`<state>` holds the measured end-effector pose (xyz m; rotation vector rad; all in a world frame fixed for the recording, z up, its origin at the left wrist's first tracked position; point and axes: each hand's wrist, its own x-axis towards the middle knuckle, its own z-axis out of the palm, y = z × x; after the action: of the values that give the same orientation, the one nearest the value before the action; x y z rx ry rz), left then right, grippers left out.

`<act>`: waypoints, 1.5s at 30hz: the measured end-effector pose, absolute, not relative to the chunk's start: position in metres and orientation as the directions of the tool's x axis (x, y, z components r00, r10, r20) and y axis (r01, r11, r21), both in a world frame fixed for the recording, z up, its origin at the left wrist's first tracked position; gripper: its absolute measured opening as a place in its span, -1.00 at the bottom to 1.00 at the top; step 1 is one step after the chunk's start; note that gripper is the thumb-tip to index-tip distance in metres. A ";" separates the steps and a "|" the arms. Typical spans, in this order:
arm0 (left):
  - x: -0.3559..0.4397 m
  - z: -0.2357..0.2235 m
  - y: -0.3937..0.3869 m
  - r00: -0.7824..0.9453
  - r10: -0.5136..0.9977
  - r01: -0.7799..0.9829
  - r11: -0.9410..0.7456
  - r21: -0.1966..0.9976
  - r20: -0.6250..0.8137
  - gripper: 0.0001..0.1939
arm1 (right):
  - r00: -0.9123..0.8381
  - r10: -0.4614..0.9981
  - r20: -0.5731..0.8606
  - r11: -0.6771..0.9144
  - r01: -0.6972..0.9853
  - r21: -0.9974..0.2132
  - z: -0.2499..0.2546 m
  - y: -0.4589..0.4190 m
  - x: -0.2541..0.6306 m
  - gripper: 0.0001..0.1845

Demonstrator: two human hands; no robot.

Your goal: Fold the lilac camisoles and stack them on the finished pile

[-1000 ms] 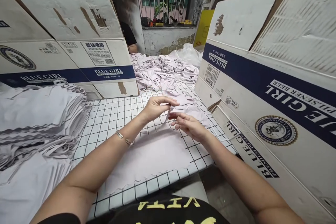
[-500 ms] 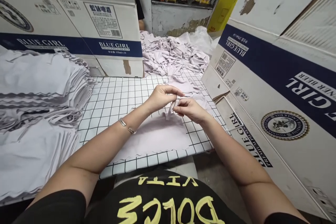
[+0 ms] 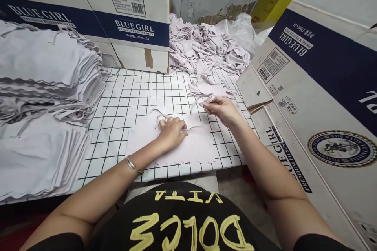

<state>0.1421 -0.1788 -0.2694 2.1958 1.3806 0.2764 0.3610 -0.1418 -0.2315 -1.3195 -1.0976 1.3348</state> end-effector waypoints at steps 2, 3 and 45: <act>0.143 -0.269 -0.177 0.469 0.878 0.746 -0.337 0.574 -0.095 -0.94 | -0.111 0.967 -0.231 -0.234 -0.008 -0.972 -0.241 -0.150 0.351 -0.66; 0.143 -0.269 -0.177 0.473 0.877 0.732 -0.338 0.592 -0.085 -0.95 | -0.142 0.959 -0.246 -0.250 -0.009 -0.968 -0.246 -0.154 0.348 -0.66; 0.142 -0.273 -0.178 0.485 0.865 0.694 -0.290 0.659 -0.131 -0.82 | -0.413 0.910 -0.026 0.224 0.545 -0.808 -0.264 -0.186 0.332 -0.82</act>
<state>0.1422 -0.1781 -0.2733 2.0668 1.2809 0.3296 0.3318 -0.1864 -0.2640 -1.3373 -2.0463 1.0624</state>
